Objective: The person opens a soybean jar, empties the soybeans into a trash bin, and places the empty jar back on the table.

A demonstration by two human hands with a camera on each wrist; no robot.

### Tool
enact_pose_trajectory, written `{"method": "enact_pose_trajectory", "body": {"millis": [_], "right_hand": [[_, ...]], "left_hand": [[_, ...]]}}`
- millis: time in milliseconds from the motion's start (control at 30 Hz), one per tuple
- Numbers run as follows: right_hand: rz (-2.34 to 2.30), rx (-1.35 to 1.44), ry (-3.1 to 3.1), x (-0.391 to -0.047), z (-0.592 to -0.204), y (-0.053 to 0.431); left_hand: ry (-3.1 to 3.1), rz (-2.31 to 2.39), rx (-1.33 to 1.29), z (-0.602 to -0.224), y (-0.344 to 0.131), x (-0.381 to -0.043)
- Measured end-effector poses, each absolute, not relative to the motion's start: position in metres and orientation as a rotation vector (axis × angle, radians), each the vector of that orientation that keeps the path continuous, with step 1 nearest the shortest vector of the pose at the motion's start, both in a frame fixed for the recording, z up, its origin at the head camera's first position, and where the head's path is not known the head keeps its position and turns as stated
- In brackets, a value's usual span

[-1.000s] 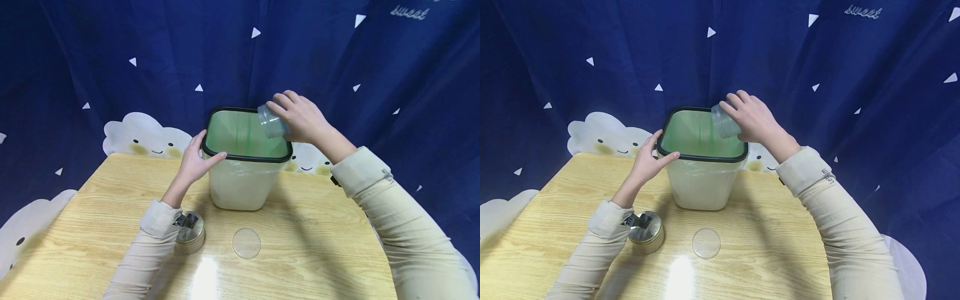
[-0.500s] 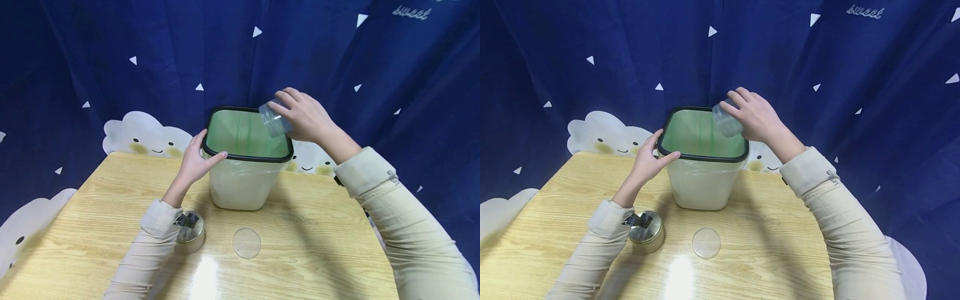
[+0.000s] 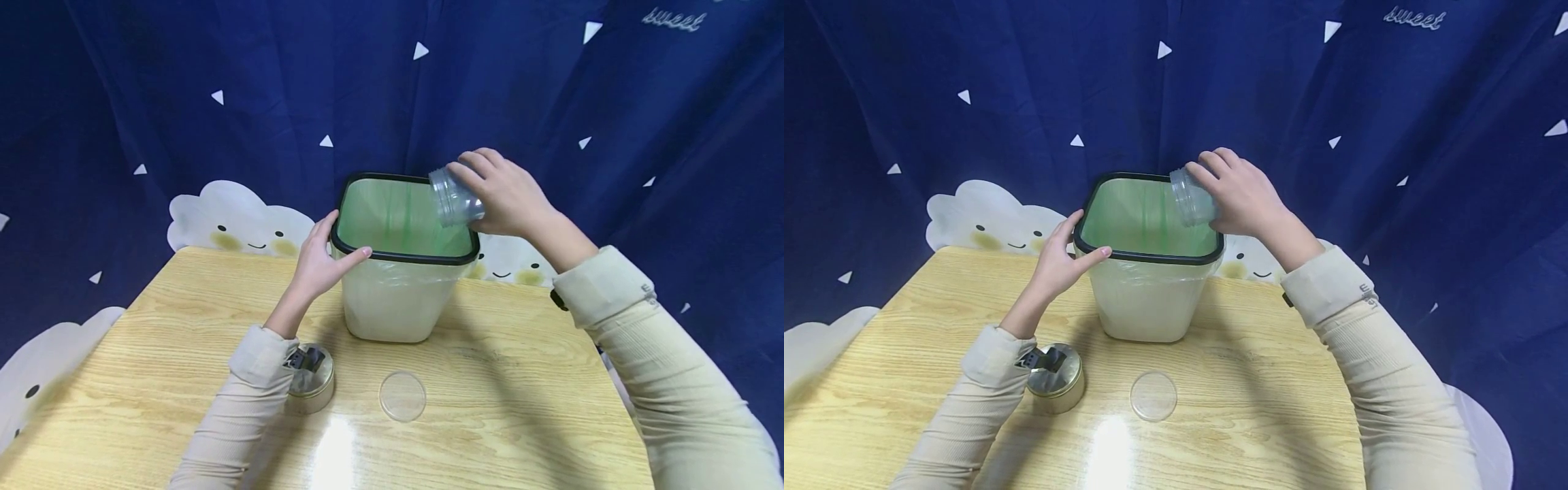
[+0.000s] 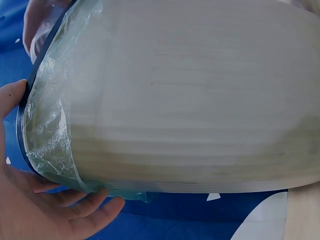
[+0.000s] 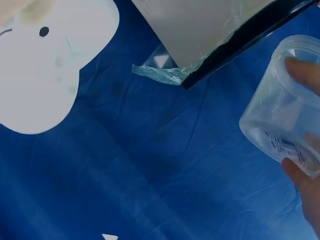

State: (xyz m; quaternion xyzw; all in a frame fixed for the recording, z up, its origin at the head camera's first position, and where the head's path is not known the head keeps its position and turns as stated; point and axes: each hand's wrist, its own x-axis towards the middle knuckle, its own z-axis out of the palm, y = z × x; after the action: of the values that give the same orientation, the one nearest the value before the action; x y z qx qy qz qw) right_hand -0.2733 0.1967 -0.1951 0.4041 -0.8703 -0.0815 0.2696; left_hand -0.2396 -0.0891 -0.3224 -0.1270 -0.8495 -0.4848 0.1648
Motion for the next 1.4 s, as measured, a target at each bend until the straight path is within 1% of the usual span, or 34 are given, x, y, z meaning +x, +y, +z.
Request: {"method": "enact_pose_trajectory", "body": {"millis": [433, 633, 900, 1000, 1233, 1400], "right_hand": [[0.317, 0.799, -2.506, -0.252, -0.202, 0.224], [0.614, 0.683, -2.483, -0.241, -0.216, 0.236], [0.866, 0.523, -2.439, -0.223, -0.237, 0.252], [0.962, 0.498, -2.419, -0.217, -0.243, 0.255], [1.209, 0.532, -2.338, -0.206, -0.263, 0.264], [1.276, 0.526, -2.293, -0.202, -0.283, 0.272]], "left_hand": [[-2.426, -1.397, -0.357, -0.322, -0.089, -0.24], [-2.427, -1.394, -0.356, -0.322, -0.088, -0.239], [-2.419, -1.387, -0.35, -0.322, -0.088, -0.239], [-2.419, -1.386, -0.345, -0.323, -0.088, -0.24], [-2.419, -1.391, -0.351, -0.323, -0.088, -0.239], [-2.423, -1.39, -0.348, -0.323, -0.088, -0.239]]}}
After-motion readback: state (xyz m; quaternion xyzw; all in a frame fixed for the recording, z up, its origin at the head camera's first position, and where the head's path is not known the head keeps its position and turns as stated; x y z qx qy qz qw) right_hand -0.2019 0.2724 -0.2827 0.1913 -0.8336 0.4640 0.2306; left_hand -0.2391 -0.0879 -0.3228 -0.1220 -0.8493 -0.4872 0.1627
